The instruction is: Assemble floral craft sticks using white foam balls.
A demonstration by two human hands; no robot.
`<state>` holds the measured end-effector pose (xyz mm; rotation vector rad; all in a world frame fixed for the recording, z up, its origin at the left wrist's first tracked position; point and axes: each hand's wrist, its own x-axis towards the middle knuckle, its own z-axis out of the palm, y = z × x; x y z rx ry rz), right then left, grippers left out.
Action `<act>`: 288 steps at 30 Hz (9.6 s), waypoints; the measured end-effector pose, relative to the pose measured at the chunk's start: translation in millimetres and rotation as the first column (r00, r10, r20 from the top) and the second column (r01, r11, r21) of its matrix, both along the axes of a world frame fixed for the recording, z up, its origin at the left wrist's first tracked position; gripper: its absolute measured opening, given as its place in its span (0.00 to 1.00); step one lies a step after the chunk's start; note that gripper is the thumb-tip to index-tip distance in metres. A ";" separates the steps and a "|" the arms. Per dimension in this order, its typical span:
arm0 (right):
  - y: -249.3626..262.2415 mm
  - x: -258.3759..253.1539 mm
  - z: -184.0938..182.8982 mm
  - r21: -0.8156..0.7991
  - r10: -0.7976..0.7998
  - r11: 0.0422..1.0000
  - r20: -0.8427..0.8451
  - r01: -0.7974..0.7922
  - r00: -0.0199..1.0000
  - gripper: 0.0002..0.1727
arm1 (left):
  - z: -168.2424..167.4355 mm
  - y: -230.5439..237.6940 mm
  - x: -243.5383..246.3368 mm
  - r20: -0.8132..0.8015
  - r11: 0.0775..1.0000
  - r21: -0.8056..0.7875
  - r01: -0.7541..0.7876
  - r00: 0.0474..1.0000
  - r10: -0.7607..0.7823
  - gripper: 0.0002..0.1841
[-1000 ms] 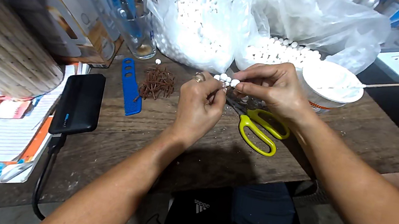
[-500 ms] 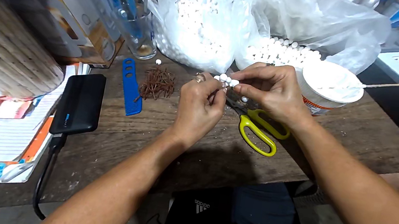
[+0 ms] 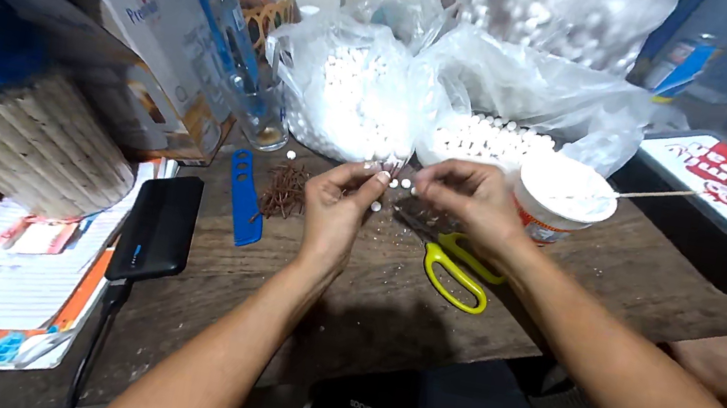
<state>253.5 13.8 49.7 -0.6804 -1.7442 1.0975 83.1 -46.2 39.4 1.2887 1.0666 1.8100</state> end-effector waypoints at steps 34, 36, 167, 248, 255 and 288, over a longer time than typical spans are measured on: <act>113.9 116.8 203.4 0.503 -0.763 0.598 0.120 0.624 0.635 0.20 | -9.6 1.8 -7.3 -0.381 0.985 0.165 0.052 0.924 0.016 0.14; 88.4 106.9 181.0 0.560 -0.671 0.611 -0.008 0.559 0.741 0.11 | -3.8 1.6 -16.8 -0.355 0.994 0.102 -0.040 0.932 0.074 0.16; -47.9 55.7 -42.5 0.253 -0.156 0.960 0.140 0.117 0.978 0.30 | 11.1 -6.8 -16.0 0.113 0.863 -0.333 0.379 0.925 -0.363 0.14; -47.4 63.6 -37.5 -0.034 0.003 0.999 0.102 0.000 0.995 0.23 | 3.7 -11.7 -4.1 -0.270 0.997 -0.075 0.012 0.962 -0.032 0.02; -46.8 63.7 -35.6 -0.051 0.032 0.998 0.106 -0.026 0.994 0.22 | 0.8 -13.2 -5.0 -0.402 1.000 0.006 0.020 0.915 -0.016 0.01; -49.5 60.6 -36.2 -0.067 0.033 0.997 0.042 -0.030 0.999 0.18 | -12.7 -6.3 1.0 -0.633 0.961 0.277 -0.017 0.749 0.196 0.02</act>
